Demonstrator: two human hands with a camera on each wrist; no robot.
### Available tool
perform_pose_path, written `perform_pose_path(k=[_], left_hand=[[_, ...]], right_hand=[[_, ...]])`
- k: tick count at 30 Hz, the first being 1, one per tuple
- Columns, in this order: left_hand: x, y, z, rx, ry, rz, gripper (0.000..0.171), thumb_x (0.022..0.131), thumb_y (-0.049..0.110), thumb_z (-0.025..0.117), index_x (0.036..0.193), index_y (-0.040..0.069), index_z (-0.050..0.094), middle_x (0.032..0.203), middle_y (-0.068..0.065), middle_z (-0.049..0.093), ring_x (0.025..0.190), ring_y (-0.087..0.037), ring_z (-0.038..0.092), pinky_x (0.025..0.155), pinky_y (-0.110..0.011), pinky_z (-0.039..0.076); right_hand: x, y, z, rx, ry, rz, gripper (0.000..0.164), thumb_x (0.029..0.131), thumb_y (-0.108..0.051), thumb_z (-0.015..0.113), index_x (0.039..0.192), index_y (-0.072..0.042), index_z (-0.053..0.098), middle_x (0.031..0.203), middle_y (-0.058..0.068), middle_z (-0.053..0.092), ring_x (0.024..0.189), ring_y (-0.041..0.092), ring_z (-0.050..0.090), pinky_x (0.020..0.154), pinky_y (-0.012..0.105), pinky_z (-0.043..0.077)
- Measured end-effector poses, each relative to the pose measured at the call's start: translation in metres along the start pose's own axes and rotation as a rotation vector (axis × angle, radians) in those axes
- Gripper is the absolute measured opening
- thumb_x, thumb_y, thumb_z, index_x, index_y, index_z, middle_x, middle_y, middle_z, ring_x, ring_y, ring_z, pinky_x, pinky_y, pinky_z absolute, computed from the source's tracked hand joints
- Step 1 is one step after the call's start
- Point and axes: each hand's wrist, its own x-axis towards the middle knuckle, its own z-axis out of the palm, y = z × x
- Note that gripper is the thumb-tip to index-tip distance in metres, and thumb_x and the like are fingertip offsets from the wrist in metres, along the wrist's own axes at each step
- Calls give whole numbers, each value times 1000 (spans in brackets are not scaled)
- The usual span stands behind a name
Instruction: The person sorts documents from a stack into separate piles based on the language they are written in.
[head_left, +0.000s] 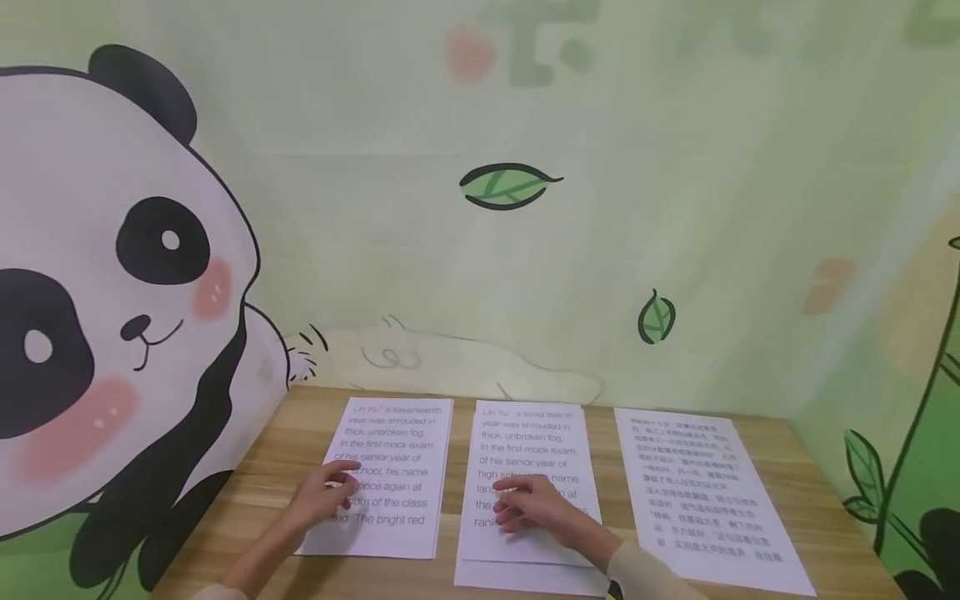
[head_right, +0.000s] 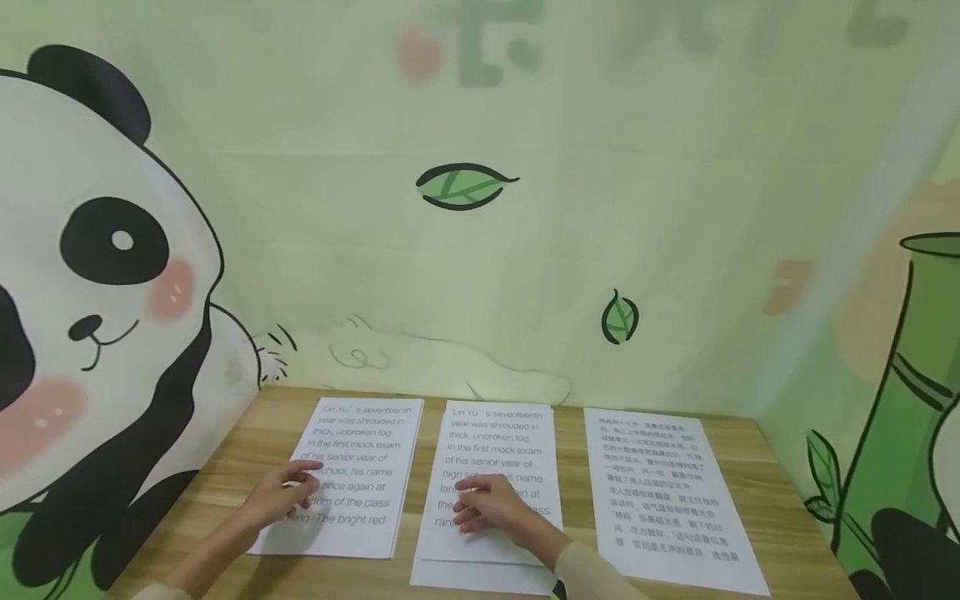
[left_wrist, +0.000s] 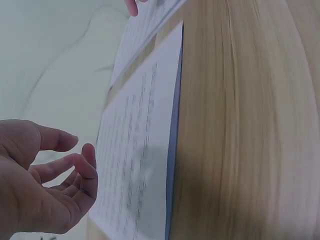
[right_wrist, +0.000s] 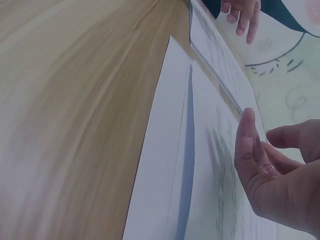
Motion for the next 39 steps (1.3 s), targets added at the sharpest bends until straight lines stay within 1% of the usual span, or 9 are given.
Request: perform_pose_path(k=[6,13,18,21,24,27,32,35,39], left_hand=[[-4,24,33,-38,-111,38,40,94,6,63,132,-5,61,101,-12,69,71,-17,62,56,-25,48],[-6,39,66,-55,-237,95,41,94,8,65,133,-3,61,101,-12,70,72,-16,64,59,-26,49],[-5,45,83,-114,-338,149,43,95,7,63,134,-10,56,104,-23,68,73,-19,70,62,-31,56],[-2,46,92,-143,-381,158,46,95,7,61,135,-13,52,106,-26,67,77,-23,72,65,-34,59],[2,47,100,-143,-389,154,48,94,7,62,136,-14,51,105,-23,67,78,-24,72,66,-35,61],[8,46,107,-135,-379,134,50,92,7,62,136,-15,51,103,-19,67,77,-22,72,67,-35,61],[15,46,117,-100,-375,77,52,89,9,63,136,-13,54,105,-15,67,75,-16,70,68,-32,60],[16,48,122,-76,-372,43,50,90,10,63,135,-12,56,104,-13,69,75,-16,69,67,-30,59],[17,51,127,-54,-370,25,49,92,10,63,135,-11,57,102,-11,70,73,-16,68,65,-28,57]], right_hand=[[-23,7,-41,-62,65,37,40,100,-8,55,135,11,55,97,13,71,78,14,72,74,33,64],[-51,11,-89,-60,59,27,46,102,-10,51,142,14,46,101,10,68,84,14,71,79,32,63],[-63,17,-108,-71,126,45,48,101,-10,54,142,14,46,101,11,70,83,14,72,80,33,64],[-67,21,-114,-64,159,62,51,101,-10,55,144,15,43,101,13,71,82,14,72,80,34,64],[-68,24,-120,-53,182,79,54,101,-11,56,146,15,40,102,14,72,82,14,72,80,34,64],[-68,25,-122,-50,191,103,56,101,-11,56,147,14,38,104,16,72,84,16,72,81,35,64],[-69,26,-123,-52,190,125,56,101,-11,55,147,16,36,105,16,72,86,17,72,83,36,63],[-69,28,-123,-40,171,115,58,101,-10,55,147,18,34,104,15,72,85,16,72,81,34,63],[-67,32,-122,-26,139,106,61,100,-11,56,147,20,31,102,13,71,83,14,72,80,33,63]])
